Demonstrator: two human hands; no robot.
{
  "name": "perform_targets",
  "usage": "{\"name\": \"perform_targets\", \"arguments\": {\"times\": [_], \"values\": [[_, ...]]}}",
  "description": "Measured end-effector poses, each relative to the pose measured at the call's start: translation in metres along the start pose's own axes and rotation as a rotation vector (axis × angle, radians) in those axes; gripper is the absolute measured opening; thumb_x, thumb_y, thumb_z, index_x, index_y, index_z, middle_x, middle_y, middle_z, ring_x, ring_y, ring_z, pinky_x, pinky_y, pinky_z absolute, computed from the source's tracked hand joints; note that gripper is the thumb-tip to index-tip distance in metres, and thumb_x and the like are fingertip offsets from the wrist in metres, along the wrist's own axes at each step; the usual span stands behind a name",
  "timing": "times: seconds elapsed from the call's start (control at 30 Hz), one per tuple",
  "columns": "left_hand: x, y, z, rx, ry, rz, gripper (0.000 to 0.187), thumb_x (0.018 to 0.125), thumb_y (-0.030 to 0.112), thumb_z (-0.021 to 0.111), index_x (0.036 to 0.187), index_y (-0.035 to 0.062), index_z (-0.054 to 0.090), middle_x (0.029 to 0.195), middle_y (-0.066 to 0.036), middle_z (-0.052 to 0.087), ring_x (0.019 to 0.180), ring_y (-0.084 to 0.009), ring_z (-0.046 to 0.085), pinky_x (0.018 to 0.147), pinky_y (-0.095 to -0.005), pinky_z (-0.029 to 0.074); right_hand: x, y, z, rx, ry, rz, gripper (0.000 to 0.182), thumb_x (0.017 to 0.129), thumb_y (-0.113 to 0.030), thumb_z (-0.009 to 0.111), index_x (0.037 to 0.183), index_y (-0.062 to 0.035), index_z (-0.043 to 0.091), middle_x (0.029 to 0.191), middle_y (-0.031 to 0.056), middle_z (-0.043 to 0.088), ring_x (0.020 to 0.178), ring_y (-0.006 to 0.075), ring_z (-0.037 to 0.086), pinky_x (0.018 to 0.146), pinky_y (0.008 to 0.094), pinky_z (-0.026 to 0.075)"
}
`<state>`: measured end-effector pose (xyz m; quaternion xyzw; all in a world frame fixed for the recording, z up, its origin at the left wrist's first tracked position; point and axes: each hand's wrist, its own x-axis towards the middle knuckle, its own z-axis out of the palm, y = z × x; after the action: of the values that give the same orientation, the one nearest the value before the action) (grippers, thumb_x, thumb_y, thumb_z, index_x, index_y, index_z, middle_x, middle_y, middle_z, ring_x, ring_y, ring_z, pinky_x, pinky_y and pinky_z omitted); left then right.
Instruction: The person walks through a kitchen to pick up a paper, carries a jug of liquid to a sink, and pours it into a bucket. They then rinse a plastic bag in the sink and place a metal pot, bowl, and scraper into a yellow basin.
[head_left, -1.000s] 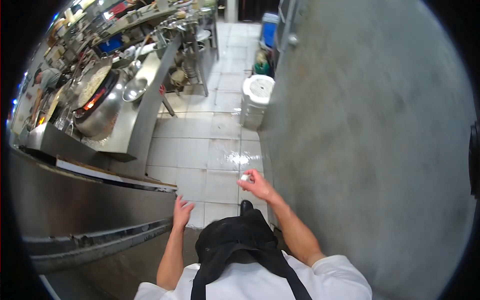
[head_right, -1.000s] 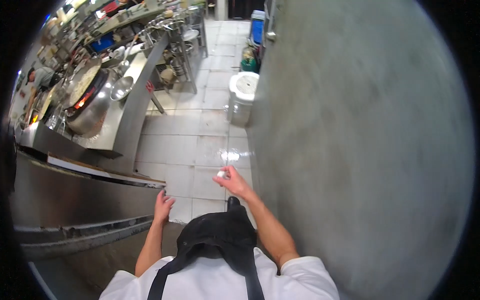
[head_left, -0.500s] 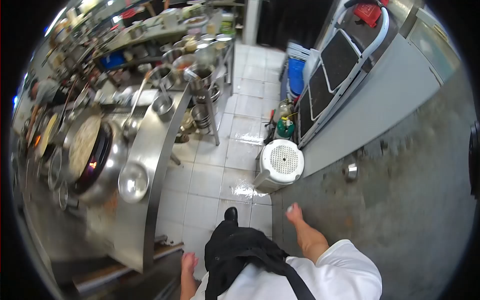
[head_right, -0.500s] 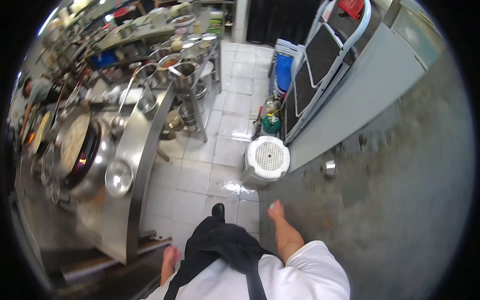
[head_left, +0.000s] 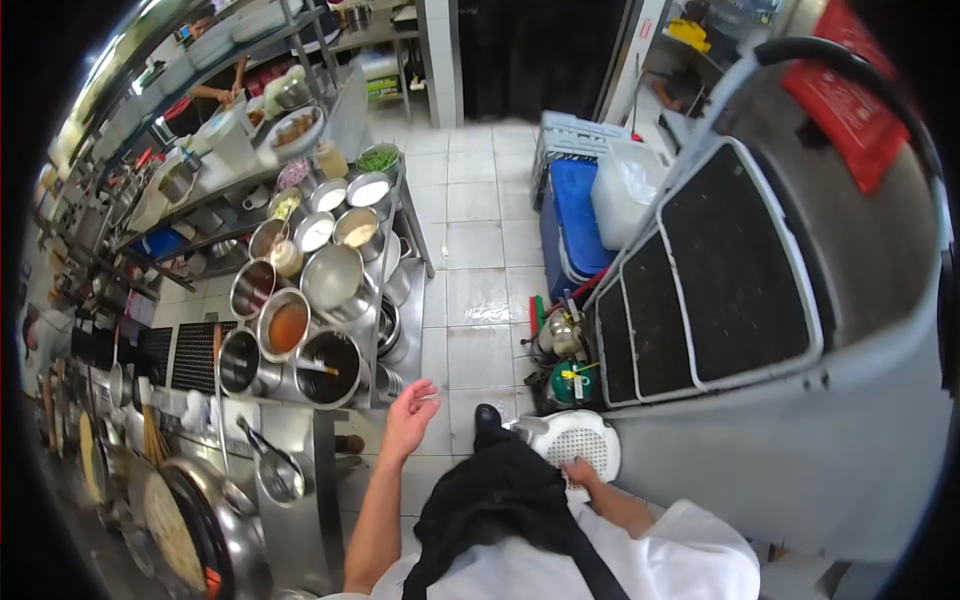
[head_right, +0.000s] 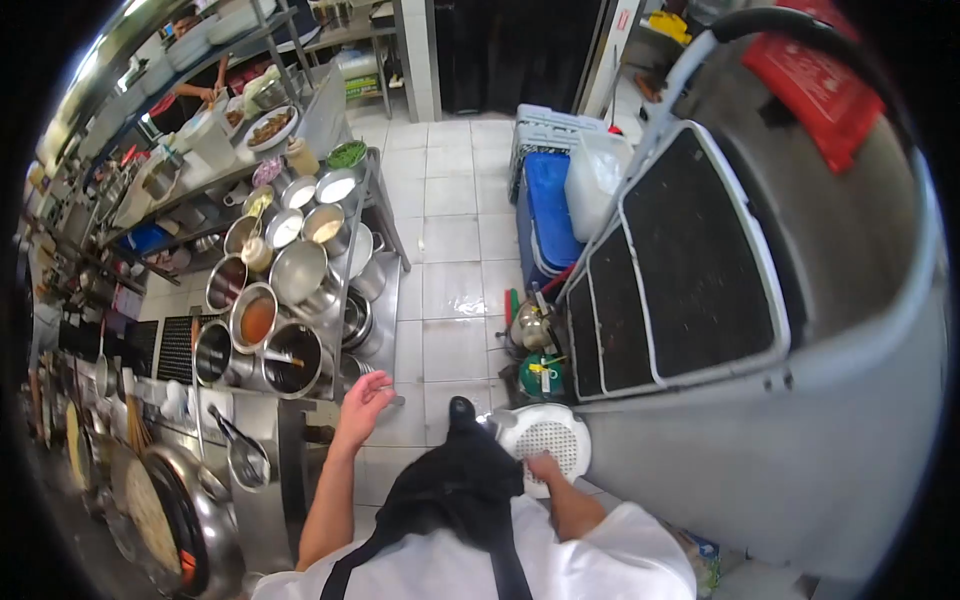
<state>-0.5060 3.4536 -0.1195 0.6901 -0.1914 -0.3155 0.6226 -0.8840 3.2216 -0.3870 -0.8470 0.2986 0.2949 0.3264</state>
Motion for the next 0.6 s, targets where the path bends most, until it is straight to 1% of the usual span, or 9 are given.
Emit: {"name": "perform_targets", "arguments": {"times": [0.03, 0.07, 0.17, 0.27, 0.3, 0.4, 0.47, 0.53, 0.6], "values": [[0.011, 0.023, 0.003, -0.053, 0.017, -0.068, 0.044, 0.088, 0.011, 0.065, 0.128, 0.0027, 0.050, 0.121, -0.011, 0.060, 0.098, -0.0161, 0.061, 0.084, -0.0288, 0.048, 0.053, -0.026, -0.051, -0.166, -0.081, -0.147, 0.071, 0.086, -0.056, 0.053, 0.130, 0.0002, 0.051, 0.129, 0.0322, 0.050, 0.118, 0.0434, 0.052, 0.101, 0.0423, 0.041], [0.024, 0.045, 0.007, -0.121, 0.042, -0.130, 0.043, 0.088, 0.010, 0.064, 0.128, 0.0022, 0.050, 0.120, -0.010, 0.060, 0.097, -0.0153, 0.060, 0.084, -0.0285, 0.047, 0.060, -0.097, -0.134, 0.353, 0.224, 0.143, 0.073, 0.088, -0.055, 0.051, 0.130, 0.0040, 0.048, 0.129, 0.0324, 0.050, 0.121, 0.0427, 0.050, 0.100, 0.0426, 0.041], [0.084, 0.086, 0.005, -0.289, 0.110, -0.234, 0.039, 0.089, 0.009, 0.063, 0.126, 0.0021, 0.051, 0.117, -0.009, 0.062, 0.099, -0.0158, 0.062, 0.081, -0.0264, 0.047, 0.188, -0.184, -0.295, 0.452, 0.400, -0.132, 0.077, 0.089, -0.058, 0.050, 0.130, 0.0074, 0.047, 0.129, 0.0304, 0.052, 0.125, 0.0395, 0.048, 0.103, 0.0401, 0.037], [0.170, 0.087, -0.006, -0.363, 0.169, -0.236, 0.036, 0.090, 0.009, 0.061, 0.125, 0.0022, 0.052, 0.117, -0.010, 0.062, 0.100, -0.0166, 0.063, 0.080, -0.0259, 0.047, 0.274, -0.278, -0.468, 0.419, 0.535, -0.322, 0.070, 0.087, -0.058, 0.056, 0.118, 0.0054, 0.053, 0.115, 0.0278, 0.059, 0.108, 0.0359, 0.058, 0.092, 0.0382, 0.044], [0.199, 0.087, -0.008, -0.379, 0.227, -0.239, 0.035, 0.091, 0.009, 0.060, 0.125, 0.0021, 0.052, 0.117, -0.010, 0.062, 0.100, -0.0169, 0.063, 0.080, -0.0257, 0.047, 0.300, -0.295, -0.519, 0.398, 0.497, -0.263, 0.064, 0.085, -0.054, 0.059, 0.114, 0.0028, 0.053, 0.107, 0.0254, 0.062, 0.099, 0.0342, 0.061, 0.086, 0.0389, 0.047], [0.308, 0.106, -0.022, -0.367, 0.295, -0.239, 0.035, 0.091, 0.010, 0.059, 0.124, 0.0014, 0.052, 0.117, -0.010, 0.062, 0.099, -0.0170, 0.063, 0.079, -0.0251, 0.047, 0.385, -0.299, -0.619, 0.423, 0.507, -0.207, 0.065, 0.084, -0.051, 0.059, 0.119, 0.0029, 0.049, 0.114, 0.0283, 0.060, 0.108, 0.0420, 0.058, 0.094, 0.0423, 0.044], [0.400, 0.123, -0.033, -0.388, 0.241, -0.213, 0.035, 0.091, 0.009, 0.059, 0.124, 0.0014, 0.052, 0.117, -0.010, 0.062, 0.099, -0.0171, 0.063, 0.079, -0.0253, 0.047, 0.452, -0.261, -0.653, 0.375, 0.681, -0.272, 0.049, 0.081, -0.037, 0.067, 0.109, 0.0003, 0.054, 0.092, 0.0204, 0.063, 0.087, 0.0304, 0.063, 0.079, 0.0392, 0.049], [0.496, 0.146, -0.032, -0.379, 0.219, -0.173, 0.034, 0.091, 0.009, 0.059, 0.123, 0.0015, 0.052, 0.117, -0.010, 0.062, 0.099, -0.0176, 0.063, 0.079, -0.0254, 0.047, 0.491, -0.206, -0.664, 0.360, 0.617, -0.127, 0.046, 0.078, -0.034, 0.069, 0.105, -0.0011, 0.054, 0.088, 0.0186, 0.063, 0.085, 0.0276, 0.062, 0.076, 0.0400, 0.049], [0.596, 0.193, -0.028, -0.352, 0.117, -0.102, 0.037, 0.090, 0.010, 0.060, 0.125, 0.0023, 0.051, 0.118, -0.010, 0.061, 0.102, -0.0182, 0.061, 0.082, -0.0261, 0.046, 0.493, -0.159, -0.665, 0.416, 0.468, 0.074, 0.039, 0.077, -0.032, 0.067, 0.095, -0.0006, 0.054, 0.070, 0.0119, 0.060, 0.064, 0.0215, 0.060, 0.059, 0.0375, 0.049]]}}
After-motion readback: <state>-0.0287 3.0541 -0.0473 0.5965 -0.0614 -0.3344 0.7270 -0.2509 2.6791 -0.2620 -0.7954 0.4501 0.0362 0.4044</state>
